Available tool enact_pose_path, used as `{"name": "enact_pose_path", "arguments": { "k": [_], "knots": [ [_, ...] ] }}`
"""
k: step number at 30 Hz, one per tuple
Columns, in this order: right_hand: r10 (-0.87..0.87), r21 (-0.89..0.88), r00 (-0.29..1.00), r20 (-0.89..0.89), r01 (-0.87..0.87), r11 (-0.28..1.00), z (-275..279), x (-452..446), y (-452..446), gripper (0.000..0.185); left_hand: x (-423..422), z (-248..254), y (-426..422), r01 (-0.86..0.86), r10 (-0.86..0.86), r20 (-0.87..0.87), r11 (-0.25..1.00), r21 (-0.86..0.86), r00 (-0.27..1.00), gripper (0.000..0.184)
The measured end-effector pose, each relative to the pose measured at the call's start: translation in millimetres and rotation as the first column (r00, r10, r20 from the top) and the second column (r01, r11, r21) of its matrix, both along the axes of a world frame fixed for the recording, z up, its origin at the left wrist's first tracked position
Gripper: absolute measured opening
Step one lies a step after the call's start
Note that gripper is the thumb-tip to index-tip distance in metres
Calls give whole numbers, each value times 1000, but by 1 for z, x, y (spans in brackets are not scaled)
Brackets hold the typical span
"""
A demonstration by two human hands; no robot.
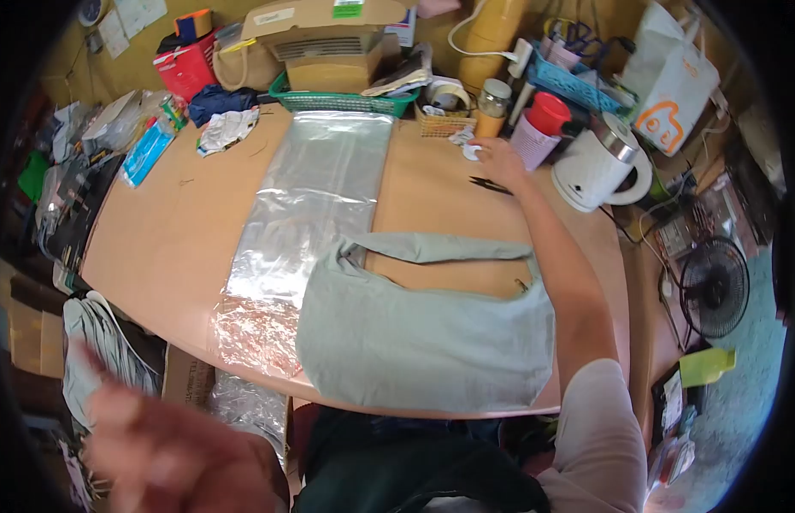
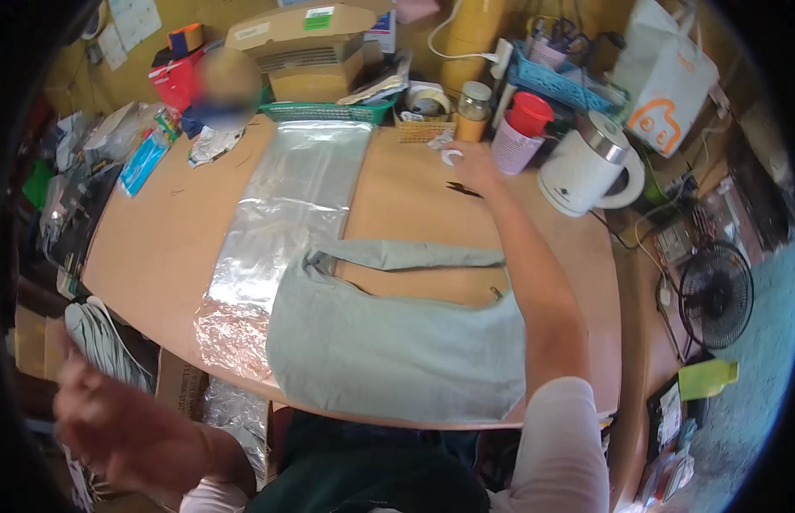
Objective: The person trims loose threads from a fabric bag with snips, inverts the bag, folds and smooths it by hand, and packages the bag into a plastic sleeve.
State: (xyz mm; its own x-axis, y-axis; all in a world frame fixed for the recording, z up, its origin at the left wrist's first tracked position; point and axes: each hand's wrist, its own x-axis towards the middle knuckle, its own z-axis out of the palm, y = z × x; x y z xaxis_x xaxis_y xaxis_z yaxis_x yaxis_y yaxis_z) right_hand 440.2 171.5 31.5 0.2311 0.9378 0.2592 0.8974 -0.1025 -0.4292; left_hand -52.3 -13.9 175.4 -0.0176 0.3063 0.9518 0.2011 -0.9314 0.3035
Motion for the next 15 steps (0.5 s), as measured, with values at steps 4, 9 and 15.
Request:
{"name": "enact_pose_path", "arguments": {
  "k": [4,9,15],
  "knots": [
    [-287,-47,956,-52,285,957,-37,26,70,30,11,50,12,83,-94,24,951,298,995,46],
    [-315,-99,947,68,321,942,-50,15,87,29,8,31,30,-47,37,36,946,322,999,48],
    [-214,48,976,-40,216,975,-14,7,74,24,21,-8,36,-98,113,-162,990,97,980,54]
  ]
}}
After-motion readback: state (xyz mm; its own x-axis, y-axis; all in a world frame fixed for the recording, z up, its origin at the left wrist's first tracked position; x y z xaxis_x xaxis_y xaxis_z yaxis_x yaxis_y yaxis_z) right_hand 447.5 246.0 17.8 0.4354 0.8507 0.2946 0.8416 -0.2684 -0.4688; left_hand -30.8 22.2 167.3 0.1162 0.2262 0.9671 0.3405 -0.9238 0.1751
